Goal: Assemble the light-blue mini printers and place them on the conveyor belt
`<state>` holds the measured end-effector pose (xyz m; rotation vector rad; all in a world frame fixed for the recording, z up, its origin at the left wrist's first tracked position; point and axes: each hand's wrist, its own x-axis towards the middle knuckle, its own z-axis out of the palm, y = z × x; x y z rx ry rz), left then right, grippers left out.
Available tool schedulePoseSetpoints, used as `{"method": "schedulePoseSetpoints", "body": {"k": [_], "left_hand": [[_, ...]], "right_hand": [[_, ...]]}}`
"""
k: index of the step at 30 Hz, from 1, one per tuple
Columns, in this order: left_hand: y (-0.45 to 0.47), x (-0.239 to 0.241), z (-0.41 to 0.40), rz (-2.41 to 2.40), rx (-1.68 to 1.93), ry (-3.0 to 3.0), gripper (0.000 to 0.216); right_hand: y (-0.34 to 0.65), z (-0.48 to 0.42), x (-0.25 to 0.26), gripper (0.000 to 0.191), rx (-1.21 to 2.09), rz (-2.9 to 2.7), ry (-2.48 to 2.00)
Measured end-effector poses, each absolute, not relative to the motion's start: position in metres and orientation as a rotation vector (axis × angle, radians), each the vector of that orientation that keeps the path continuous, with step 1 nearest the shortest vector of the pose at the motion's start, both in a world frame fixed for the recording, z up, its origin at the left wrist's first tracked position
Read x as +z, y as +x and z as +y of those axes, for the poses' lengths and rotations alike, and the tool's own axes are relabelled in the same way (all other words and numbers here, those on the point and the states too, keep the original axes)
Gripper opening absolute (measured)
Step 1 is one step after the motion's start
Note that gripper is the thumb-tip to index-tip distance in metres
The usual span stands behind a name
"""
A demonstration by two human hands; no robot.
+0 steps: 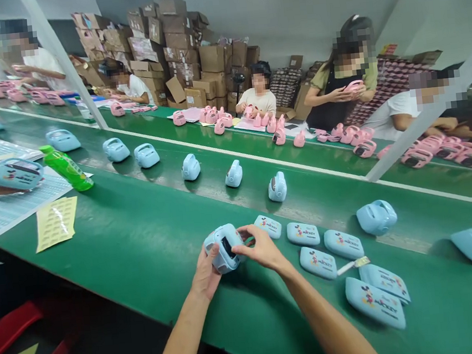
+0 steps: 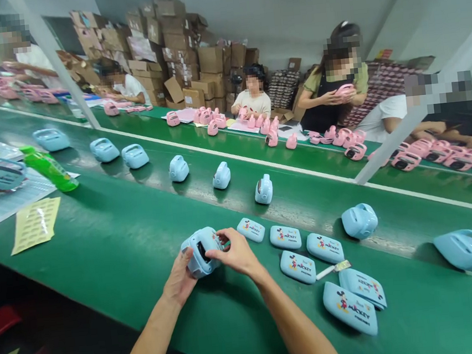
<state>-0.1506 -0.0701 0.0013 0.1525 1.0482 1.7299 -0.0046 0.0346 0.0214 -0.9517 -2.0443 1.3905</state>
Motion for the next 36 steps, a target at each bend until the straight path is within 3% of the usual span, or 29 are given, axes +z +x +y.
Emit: {"method": "schedulePoseSetpoints", "body": {"k": [3,6,14,22,27,31,36], "left_hand": [[-0.150,0.006,-0.074,1.107,1.733,0.165,0.085],[-0.152,0.011,-0.076,1.166,1.735,0.185,0.089],[-0.154,0.017,-0.077,1.201,1.680,0.229,0.084],[-0.144,0.013,-0.075,1.038,1.651,0.158,0.068],[-0.147,0.015,-0.075,1.023,1.599,0.138,0.064],[-0.154,0.022,-0.077,1.005,1.523,0.141,0.065],[-0.158,0.027,-0.081,1.050,1.490,0.188,0.061]], "right_hand": [[-0.015,0.016,0.024,0.071,1.183,-2.115,-0.961],[-0.018,0.009,0.027,0.071,1.071,-2.193,-0.935],[-0.017,0.004,0.022,0.070,0.952,-2.243,-0.874],[-0.026,-0.020,0.002,0.058,0.494,-2.044,-0.934],[-0.016,-0.004,0.010,0.062,0.787,-2.110,-0.684],[-0.001,0.021,0.017,0.085,1.077,-2.288,-0.310],[0.004,0.032,0.013,0.095,1.095,-2.307,-0.271]]}}
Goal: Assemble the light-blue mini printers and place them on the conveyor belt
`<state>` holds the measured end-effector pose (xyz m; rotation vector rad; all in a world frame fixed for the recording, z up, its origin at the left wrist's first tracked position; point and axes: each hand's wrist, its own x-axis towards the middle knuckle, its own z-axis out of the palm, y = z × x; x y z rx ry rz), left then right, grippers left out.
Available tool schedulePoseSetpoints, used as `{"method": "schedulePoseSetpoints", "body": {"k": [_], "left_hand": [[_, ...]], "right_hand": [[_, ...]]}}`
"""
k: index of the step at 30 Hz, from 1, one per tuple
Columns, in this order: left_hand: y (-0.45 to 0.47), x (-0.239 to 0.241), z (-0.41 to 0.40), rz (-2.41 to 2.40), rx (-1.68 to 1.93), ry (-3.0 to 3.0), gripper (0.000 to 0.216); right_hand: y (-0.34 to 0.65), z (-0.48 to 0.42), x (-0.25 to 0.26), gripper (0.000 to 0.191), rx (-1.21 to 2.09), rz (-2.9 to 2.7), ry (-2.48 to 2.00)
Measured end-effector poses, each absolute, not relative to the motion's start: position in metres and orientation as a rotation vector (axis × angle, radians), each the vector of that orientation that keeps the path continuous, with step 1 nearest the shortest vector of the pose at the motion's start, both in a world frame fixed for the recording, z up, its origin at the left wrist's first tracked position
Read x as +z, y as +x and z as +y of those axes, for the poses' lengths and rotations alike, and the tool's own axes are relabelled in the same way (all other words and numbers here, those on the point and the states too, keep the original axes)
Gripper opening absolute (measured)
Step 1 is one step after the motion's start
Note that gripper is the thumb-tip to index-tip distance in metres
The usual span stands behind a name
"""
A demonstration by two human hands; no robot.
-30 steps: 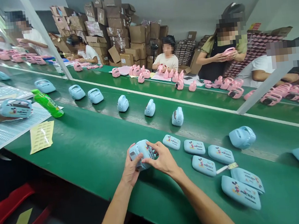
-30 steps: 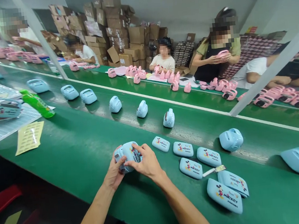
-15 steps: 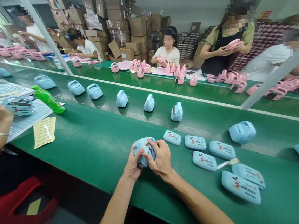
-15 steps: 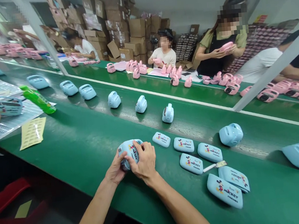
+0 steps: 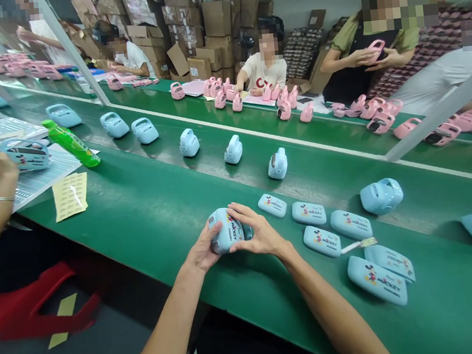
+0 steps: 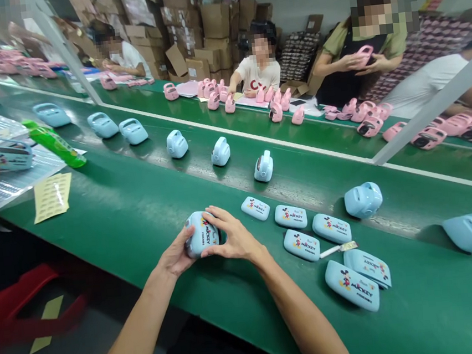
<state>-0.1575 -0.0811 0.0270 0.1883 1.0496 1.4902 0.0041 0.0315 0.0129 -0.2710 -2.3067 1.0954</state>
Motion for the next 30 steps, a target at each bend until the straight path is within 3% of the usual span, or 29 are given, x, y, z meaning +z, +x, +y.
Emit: {"method": "schedulePoseSetpoints", "body": {"k": [11,19,30], "left_hand": [[-0.157,0.038,-0.089,1.178,1.507,0.369,0.069],[-0.158,0.042,-0.091,1.233,1.497,0.382,0.083],[-0.154,0.041,-0.095,1.304,1.493,0.371,0.080]], "right_hand": [[0.003,0.027,0.010,0.114,0.957,-2.329,-0.116],[0.002,0.022,0.014,0.117,0.794,-2.401,-0.071],[0.005,0.023,0.019,0.104,0.838,-2.437,-0.128]]}}
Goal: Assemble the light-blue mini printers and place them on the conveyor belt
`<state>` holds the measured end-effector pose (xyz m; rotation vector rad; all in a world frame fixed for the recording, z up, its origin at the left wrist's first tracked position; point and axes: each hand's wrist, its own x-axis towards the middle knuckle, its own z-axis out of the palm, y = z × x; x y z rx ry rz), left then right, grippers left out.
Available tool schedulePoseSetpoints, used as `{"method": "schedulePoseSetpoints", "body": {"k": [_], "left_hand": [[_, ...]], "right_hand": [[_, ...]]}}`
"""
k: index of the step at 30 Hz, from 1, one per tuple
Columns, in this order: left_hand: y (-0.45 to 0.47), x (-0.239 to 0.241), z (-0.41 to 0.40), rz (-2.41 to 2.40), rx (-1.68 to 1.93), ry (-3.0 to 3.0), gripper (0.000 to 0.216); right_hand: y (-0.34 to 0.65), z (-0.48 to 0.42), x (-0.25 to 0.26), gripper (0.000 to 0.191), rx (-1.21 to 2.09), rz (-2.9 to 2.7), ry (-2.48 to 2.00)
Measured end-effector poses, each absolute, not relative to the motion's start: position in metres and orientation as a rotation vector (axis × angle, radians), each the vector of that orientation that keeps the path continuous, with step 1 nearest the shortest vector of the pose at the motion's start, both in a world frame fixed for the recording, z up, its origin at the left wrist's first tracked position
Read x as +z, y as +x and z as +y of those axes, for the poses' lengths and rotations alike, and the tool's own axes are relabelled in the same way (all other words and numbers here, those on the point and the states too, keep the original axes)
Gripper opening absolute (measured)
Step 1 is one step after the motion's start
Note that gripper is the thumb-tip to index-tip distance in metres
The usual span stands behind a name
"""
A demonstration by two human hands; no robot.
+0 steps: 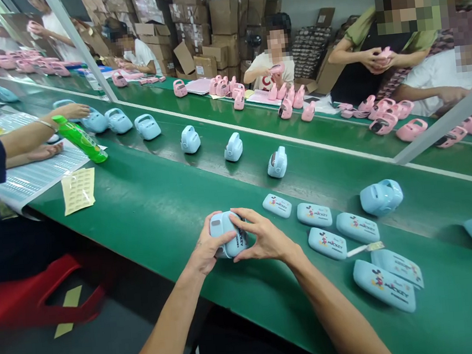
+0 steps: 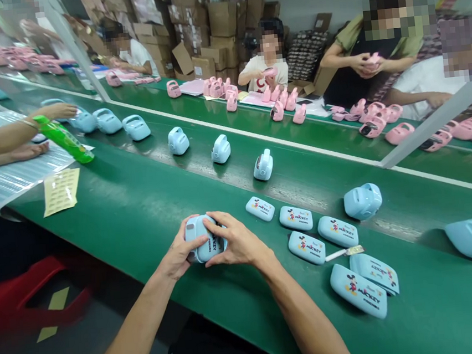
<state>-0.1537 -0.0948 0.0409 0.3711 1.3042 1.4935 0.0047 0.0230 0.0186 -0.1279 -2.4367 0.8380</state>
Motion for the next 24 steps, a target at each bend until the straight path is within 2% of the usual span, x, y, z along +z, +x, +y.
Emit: {"method": "schedulePoseSetpoints", "body": {"k": [9,18,21,22,24], "left_hand": [[-0.152,0.040,-0.094,1.283,1.515,0.319,0.079],[-0.151,0.031,-0.083,1.266,1.610,0.184,0.072],[-0.154,0.032,-0.074,1.263,1.734,0.177,0.067],[-0.155,0.032,-0.071,1.257,1.787,0.187,0.065],[-0.158,0.028,-0.063,1.224,1.878,0.255,0.062]], "right_hand": [[-0.002,0.016,0.013,0.106,0.935,-2.350,-0.187],[-0.013,0.019,0.006,0.113,1.232,-2.309,-0.264],[-0.020,0.015,0.006,0.127,1.441,-2.035,-0.539],[-0.024,0.013,0.005,0.127,1.543,-1.837,-0.688],[-0.031,0.011,0.001,0.112,1.846,-1.384,-0.844]]}}
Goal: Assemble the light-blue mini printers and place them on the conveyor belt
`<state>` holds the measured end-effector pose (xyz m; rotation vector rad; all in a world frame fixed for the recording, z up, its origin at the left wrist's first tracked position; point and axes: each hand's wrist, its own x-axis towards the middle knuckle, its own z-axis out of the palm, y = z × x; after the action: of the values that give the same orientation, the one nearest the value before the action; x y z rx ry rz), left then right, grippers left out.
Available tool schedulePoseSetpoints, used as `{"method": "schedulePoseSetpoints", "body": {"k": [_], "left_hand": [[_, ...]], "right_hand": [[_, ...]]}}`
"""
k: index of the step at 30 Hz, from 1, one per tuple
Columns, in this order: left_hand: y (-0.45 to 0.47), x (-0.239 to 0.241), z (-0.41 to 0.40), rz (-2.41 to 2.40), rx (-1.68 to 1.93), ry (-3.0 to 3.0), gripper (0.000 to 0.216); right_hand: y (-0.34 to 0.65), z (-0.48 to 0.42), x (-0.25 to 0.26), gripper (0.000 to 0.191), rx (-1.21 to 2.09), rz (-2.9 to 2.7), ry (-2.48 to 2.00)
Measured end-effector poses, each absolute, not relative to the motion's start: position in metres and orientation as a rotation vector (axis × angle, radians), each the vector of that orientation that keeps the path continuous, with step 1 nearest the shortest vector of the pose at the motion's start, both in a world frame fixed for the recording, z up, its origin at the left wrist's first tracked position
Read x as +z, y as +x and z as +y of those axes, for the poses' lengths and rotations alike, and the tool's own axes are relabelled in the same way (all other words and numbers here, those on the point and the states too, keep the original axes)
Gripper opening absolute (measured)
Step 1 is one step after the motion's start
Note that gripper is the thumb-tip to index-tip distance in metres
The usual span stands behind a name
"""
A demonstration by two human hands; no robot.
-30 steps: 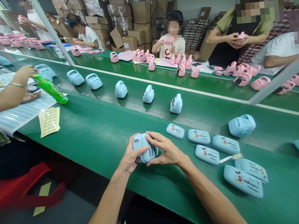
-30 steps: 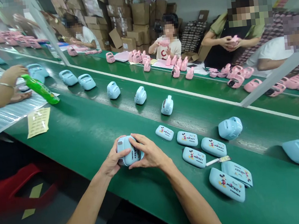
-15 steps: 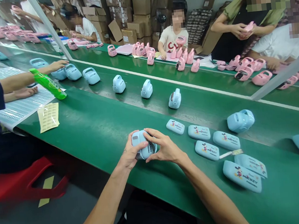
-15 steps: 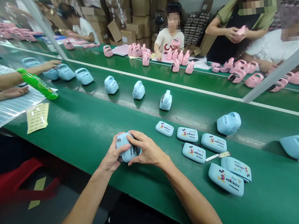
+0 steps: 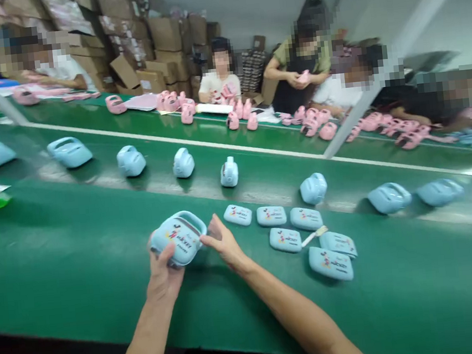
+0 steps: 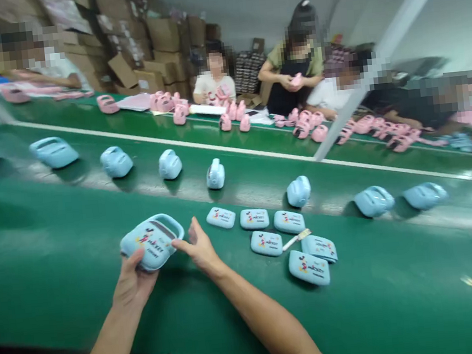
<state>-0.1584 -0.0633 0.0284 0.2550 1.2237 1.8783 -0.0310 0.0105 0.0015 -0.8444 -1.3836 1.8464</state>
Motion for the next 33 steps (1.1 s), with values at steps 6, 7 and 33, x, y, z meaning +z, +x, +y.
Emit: {"method": "schedulePoseSetpoints", "body": {"k": [6,7,33], "left_hand": [[-0.172,0.005,-0.047,1.323,1.763,0.568,0.073],[-0.174,0.001,-0.044,1.354,1.740,0.622,0.067],[-0.157,-0.018,-0.026,2.221,1.626,0.914,0.048]], "right_hand": [[-0.027,0.020,-0.008,0.089,2.069,-1.043,-0.720],[-0.022,0.023,-0.009,0.092,1.965,-1.119,-0.731],[-0.059,0.016,-0.018,0.049,0.816,-1.666,-1.230]]}}
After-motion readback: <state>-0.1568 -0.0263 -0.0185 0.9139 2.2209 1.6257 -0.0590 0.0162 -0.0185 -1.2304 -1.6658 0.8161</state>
